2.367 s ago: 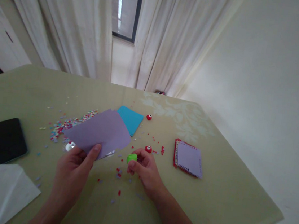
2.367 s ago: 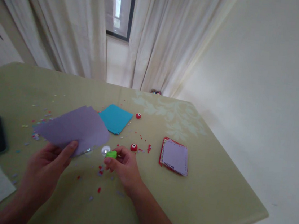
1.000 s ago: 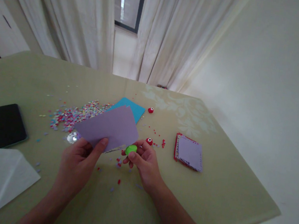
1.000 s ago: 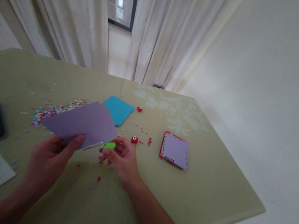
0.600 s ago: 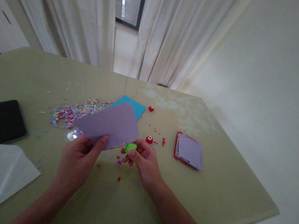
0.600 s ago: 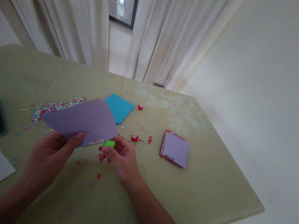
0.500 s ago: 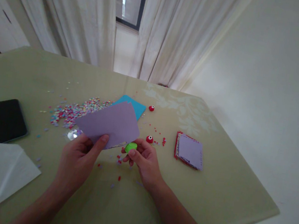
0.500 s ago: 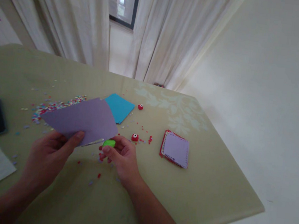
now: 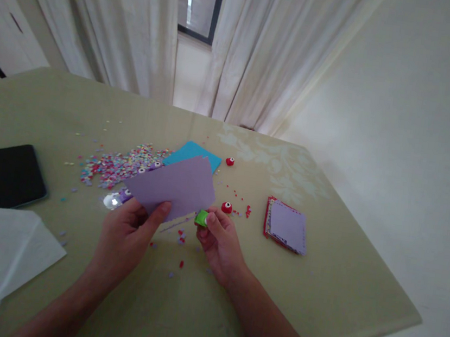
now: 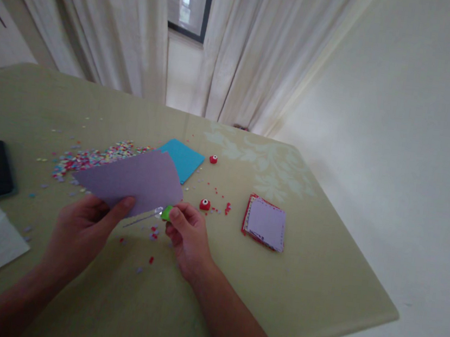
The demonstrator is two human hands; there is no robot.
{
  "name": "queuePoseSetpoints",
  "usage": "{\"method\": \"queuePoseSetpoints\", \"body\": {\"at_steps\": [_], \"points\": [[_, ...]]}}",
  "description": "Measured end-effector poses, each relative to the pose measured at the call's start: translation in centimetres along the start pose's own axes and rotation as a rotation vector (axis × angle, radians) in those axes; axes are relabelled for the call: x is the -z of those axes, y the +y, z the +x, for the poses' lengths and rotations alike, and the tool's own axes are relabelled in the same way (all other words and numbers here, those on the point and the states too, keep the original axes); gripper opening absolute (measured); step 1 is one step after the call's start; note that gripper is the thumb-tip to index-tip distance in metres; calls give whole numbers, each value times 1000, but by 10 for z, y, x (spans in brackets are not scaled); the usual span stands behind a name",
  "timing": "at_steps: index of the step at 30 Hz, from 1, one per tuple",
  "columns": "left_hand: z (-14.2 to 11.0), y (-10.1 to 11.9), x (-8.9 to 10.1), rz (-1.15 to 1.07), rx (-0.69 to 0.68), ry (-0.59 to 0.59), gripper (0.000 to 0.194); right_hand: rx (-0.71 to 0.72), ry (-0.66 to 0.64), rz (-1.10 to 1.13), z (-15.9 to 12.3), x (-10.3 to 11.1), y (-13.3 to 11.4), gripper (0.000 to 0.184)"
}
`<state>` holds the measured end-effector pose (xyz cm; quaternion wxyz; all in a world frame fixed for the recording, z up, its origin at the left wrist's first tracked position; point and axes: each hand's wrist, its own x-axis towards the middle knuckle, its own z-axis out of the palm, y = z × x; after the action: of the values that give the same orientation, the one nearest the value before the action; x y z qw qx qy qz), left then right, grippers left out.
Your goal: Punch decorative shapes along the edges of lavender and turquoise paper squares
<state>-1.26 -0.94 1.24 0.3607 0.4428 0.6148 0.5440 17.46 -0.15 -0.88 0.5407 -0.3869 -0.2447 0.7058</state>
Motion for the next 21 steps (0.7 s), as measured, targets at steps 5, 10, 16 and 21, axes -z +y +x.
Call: {"method": "queuePoseSetpoints", "body": {"at_steps": [5,10,16,21], "points": [[1,-8,2,-3,-48,-79,42,-4,1,-15,-2,-3,-1,54],[1,-8,3,54,-75,-99,39,44,-11,-39,-4,-5,-3,50],[2,-1,-2,-31,-66,-110,31,23,-52,-11,-3,-6,0,50],[4,0,-4,-128,50,-103,38,37,-50,-57,-3,-4,0,50]]}}
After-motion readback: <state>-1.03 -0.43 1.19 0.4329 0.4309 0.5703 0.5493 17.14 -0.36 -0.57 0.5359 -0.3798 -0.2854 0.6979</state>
